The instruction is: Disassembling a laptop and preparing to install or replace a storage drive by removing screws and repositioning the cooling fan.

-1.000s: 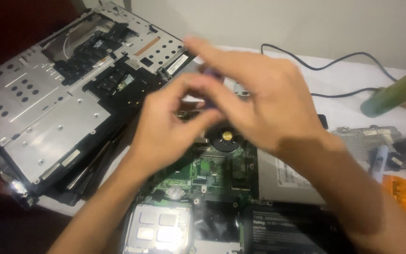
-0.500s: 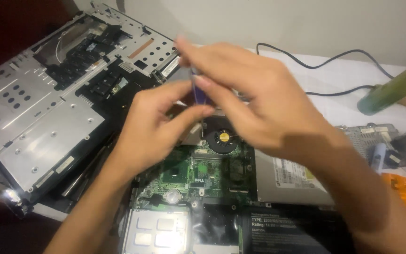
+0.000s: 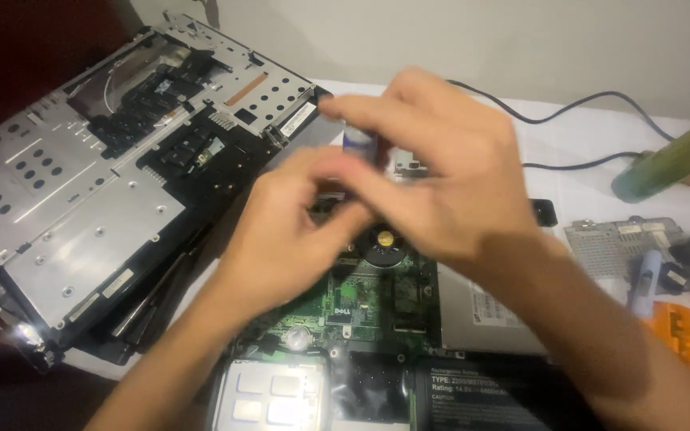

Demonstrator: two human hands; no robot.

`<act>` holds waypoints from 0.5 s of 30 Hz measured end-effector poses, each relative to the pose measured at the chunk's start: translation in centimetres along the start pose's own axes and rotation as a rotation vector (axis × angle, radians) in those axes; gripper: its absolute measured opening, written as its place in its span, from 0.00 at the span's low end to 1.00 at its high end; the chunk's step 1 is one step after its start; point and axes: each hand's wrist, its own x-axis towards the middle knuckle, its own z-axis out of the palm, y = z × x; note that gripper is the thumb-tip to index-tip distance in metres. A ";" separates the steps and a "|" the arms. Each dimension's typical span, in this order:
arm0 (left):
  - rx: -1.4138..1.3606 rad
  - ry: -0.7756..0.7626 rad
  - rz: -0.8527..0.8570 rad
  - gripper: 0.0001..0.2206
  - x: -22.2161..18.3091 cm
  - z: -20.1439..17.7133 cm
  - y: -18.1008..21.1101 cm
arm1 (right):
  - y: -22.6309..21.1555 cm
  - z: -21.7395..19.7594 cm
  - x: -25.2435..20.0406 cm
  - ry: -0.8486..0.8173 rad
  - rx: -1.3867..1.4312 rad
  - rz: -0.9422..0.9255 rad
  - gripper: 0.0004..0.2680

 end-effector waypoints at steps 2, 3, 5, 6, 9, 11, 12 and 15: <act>-0.015 0.006 0.123 0.10 0.2 -0.3 -0.4 | -0.2 -0.2 -0.1 -0.013 -0.005 -0.020 0.10; -0.031 0.010 0.245 0.09 0.3 -0.4 -0.6 | -0.3 -0.3 -0.1 -0.026 -0.010 -0.039 0.11; -0.223 -0.084 0.058 0.09 0.5 -1.3 -0.7 | -0.7 -0.9 0.2 -0.109 0.105 0.028 0.12; -0.412 -0.176 -0.133 0.10 0.5 -1.8 -0.8 | -0.9 -1.2 0.4 -0.195 0.221 0.093 0.14; -0.454 -0.142 -0.245 0.17 0.2 -1.1 0.5 | 0.1 0.9 -0.5 0.036 0.290 0.096 0.12; -0.239 -0.037 -0.081 0.14 0.0 0.0 -1.2 | -0.4 1.4 -0.6 0.112 0.188 0.110 0.09; -0.023 0.071 0.082 0.10 -0.1 0.5 -2.0 | -0.7 1.7 -0.5 0.186 0.086 0.120 0.06; -0.238 -0.037 -0.048 0.12 0.2 -1.0 -1.0 | -0.1 -0.3 0.1 -0.137 0.141 0.131 0.15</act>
